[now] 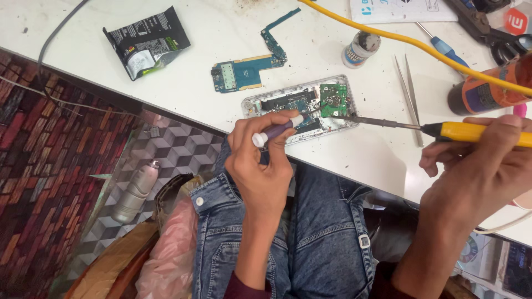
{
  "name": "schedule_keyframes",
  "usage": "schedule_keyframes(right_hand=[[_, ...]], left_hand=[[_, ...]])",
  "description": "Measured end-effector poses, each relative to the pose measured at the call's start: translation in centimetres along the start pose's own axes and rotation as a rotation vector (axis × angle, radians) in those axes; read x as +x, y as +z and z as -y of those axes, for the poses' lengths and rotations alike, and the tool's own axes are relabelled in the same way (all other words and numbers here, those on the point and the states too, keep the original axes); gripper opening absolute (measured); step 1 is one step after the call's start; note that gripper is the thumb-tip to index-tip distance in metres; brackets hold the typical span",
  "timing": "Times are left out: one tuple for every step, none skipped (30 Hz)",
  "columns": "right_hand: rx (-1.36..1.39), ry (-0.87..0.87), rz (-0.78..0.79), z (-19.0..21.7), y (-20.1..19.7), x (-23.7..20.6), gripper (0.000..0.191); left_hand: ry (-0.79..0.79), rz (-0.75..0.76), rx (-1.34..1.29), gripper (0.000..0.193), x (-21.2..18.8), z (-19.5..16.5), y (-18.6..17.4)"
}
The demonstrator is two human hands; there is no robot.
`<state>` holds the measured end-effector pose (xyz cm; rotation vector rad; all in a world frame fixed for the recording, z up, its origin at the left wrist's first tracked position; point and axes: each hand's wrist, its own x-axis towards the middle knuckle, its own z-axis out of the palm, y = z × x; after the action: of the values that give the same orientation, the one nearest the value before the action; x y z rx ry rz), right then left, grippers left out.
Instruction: The person uses a soldering iron in the right hand and a flux pen in the left hand to apply flux and solder components on a small circuit board. The person repeatedly applies flux and then uses the soldering iron to heat and join solder on various points of the board.
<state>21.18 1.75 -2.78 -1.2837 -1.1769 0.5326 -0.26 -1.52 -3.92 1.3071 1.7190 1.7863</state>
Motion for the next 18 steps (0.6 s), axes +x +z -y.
schedule_keyframes(right_hand=[[0.014, 0.002, -0.004, -0.06, 0.0, 0.03, 0.037], [0.035, 0.006, -0.006, -0.11, -0.08, 0.04, 0.039], [0.044, 0.004, -0.003, -0.18, -0.08, 0.07, 0.04], [0.052, 0.002, 0.0, -0.25, -0.1, 0.07, 0.041], [0.047, -0.006, 0.005, -0.33, -0.06, 0.15, 0.042], [0.04, -0.009, 0.007, -0.4, -0.08, 0.14, 0.041], [0.032, -0.012, 0.008, -0.41, -0.07, 0.15, 0.04], [0.023, -0.012, 0.006, -0.46, -0.03, 0.11, 0.039], [0.016, -0.011, 0.006, -0.44, -0.05, 0.1, 0.039], [0.009, -0.01, 0.007, -0.44, -0.09, 0.09, 0.038], [0.004, -0.008, 0.01, -0.41, -0.09, 0.03, 0.039], [0.005, -0.006, 0.011, -0.4, -0.15, 0.01, 0.04], [0.007, -0.003, 0.011, -0.37, -0.2, -0.02, 0.041], [0.017, 0.001, 0.009, -0.4, -0.27, -0.01, 0.043], [0.017, -0.002, 0.012, -0.42, -0.27, -0.03, 0.044], [0.016, -0.005, 0.014, -0.49, -0.28, -0.06, 0.045], [0.006, -0.016, 0.019, -0.55, -0.29, -0.06, 0.045], [0.007, -0.016, 0.014, -0.67, -0.28, -0.04, 0.044]], left_hand=[[-0.006, -0.001, -0.005, 0.016, 0.0, 0.02, 0.01], [-0.013, -0.002, -0.011, 0.016, -0.05, 0.01, 0.08], [-0.02, -0.003, -0.016, 0.016, -0.06, 0.02, 0.03], [-0.01, -0.005, 0.0, 0.015, -0.05, 0.04, 0.0], [0.001, -0.007, 0.016, 0.015, -0.02, 0.05, -0.01], [0.011, -0.009, 0.033, 0.015, -0.04, 0.04, 0.02], [0.006, -0.006, 0.032, 0.014, -0.01, 0.05, -0.02], [0.001, -0.004, 0.031, 0.014, 0.04, 0.07, -0.03], [-0.003, -0.002, 0.031, 0.014, 0.07, 0.08, -0.01], [-0.005, -0.004, 0.037, 0.013, 0.04, 0.05, 0.03], [-0.005, -0.006, 0.043, 0.013, 0.06, 0.06, -0.01], [-0.006, -0.008, 0.047, 0.013, 0.06, 0.05, 0.01], [-0.006, -0.006, 0.04, 0.013, 0.04, 0.02, 0.04], [-0.004, -0.005, 0.034, 0.013, 0.02, -0.01, 0.1], [-0.003, -0.005, 0.028, 0.013, 0.05, -0.02, 0.04], [-0.01, -0.005, 0.025, 0.013, 0.05, -0.04, 0.02], [-0.016, -0.004, 0.021, 0.013, 0.07, -0.08, 0.03], [-0.021, -0.003, 0.017, 0.013, 0.09, -0.12, 0.07]])
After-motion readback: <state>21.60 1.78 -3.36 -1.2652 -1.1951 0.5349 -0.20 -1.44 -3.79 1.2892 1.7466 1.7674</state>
